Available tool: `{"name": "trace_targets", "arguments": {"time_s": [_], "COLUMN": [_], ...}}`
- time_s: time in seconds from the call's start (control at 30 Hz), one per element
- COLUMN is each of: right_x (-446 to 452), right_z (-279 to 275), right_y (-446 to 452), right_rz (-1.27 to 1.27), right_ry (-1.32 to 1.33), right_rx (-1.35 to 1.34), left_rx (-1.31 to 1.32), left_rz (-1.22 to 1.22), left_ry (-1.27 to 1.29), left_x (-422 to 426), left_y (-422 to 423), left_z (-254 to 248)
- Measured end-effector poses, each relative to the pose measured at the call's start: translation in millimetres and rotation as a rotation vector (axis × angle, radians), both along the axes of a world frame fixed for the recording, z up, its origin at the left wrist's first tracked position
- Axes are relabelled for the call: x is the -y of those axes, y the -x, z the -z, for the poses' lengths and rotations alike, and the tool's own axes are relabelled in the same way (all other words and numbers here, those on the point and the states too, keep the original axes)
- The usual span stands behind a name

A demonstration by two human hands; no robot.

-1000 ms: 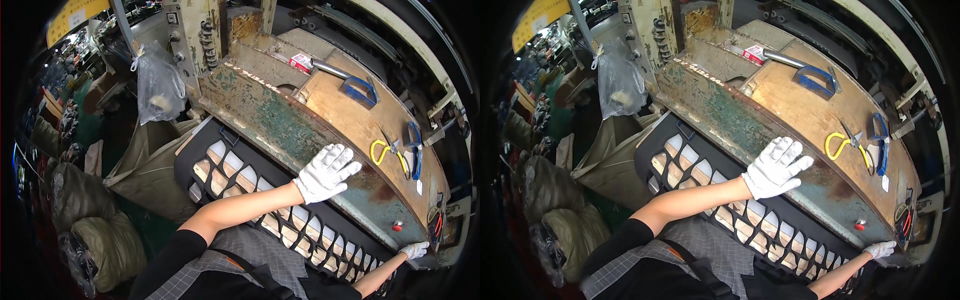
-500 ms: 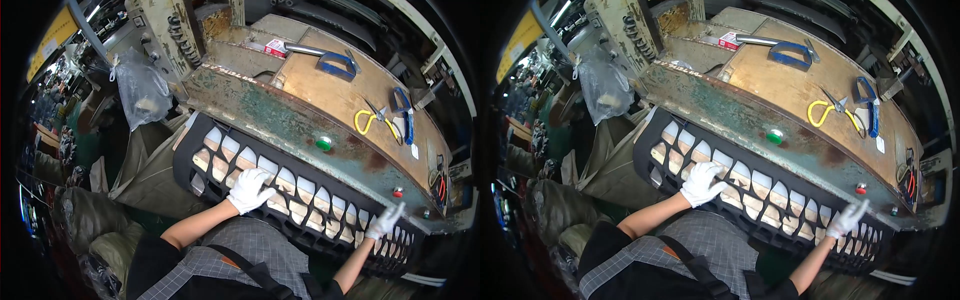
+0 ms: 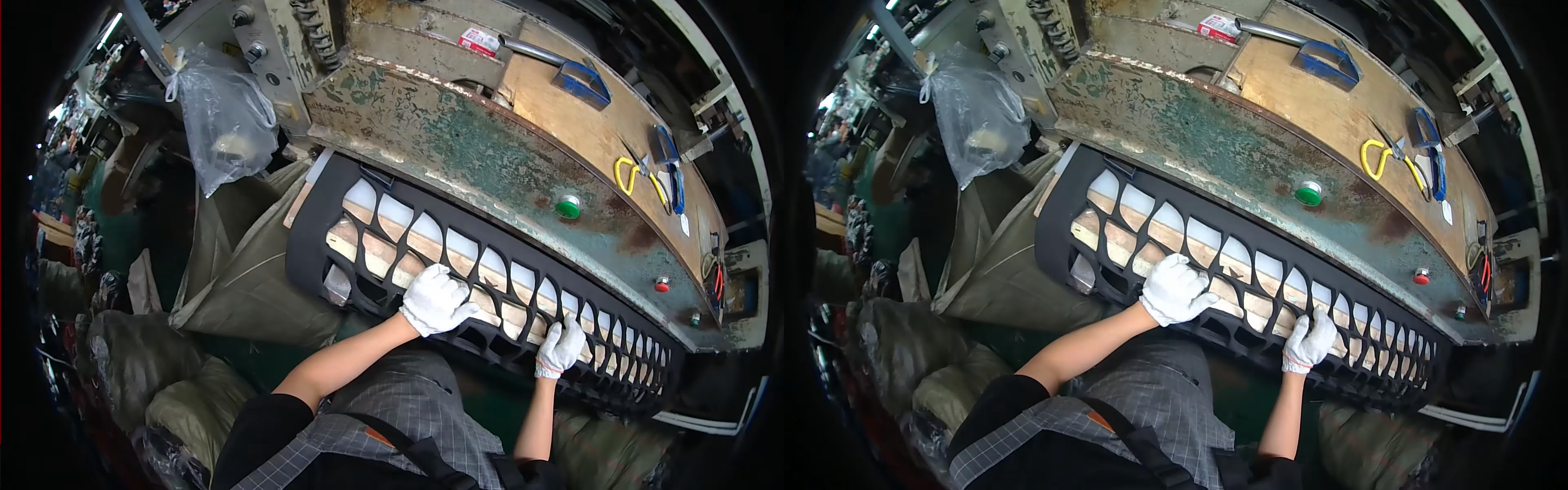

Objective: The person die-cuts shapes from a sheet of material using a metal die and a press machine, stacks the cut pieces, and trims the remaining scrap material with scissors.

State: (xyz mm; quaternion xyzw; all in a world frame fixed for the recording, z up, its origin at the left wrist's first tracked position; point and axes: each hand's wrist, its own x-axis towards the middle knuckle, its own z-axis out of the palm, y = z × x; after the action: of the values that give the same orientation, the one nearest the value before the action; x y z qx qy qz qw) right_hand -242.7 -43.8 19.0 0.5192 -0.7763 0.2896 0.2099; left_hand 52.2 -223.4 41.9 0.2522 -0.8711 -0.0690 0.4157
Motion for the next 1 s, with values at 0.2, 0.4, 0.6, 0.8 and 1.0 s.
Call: {"name": "trace_targets", "arguments": {"time_s": [0.2,0.4,0.6,0.8,1.0], "right_x": [5.4,14.0,9.9,16.7,17.3], "right_z": [15.2,30.7,39.3,36.5,40.3], "right_y": [8.3,20.2,17.8,22.3,30.8], "right_rz": [-0.046,0.084,0.075,0.09,0.088], "right_ry": [0.134,0.006,0.032,0.052,0.044], "right_rx": [0.03,0.11,0.06,0.122,0.1], "left_rx": [-0.045,0.106,-0.088,-0.713,0.15], "left_rz": [-0.033,-0.031,0.012,-1.041,-0.978], "left_ry": [0.03,-0.082,-0.123,0.024,0.005], "left_x": [3.4,7.7,87.9,275.4,324.0], "left_y": [3.0,5.0,-58.6,-202.2,-255.6], "left_z": [17.4,22.1,-73.2,-210.9,-232.0]}}
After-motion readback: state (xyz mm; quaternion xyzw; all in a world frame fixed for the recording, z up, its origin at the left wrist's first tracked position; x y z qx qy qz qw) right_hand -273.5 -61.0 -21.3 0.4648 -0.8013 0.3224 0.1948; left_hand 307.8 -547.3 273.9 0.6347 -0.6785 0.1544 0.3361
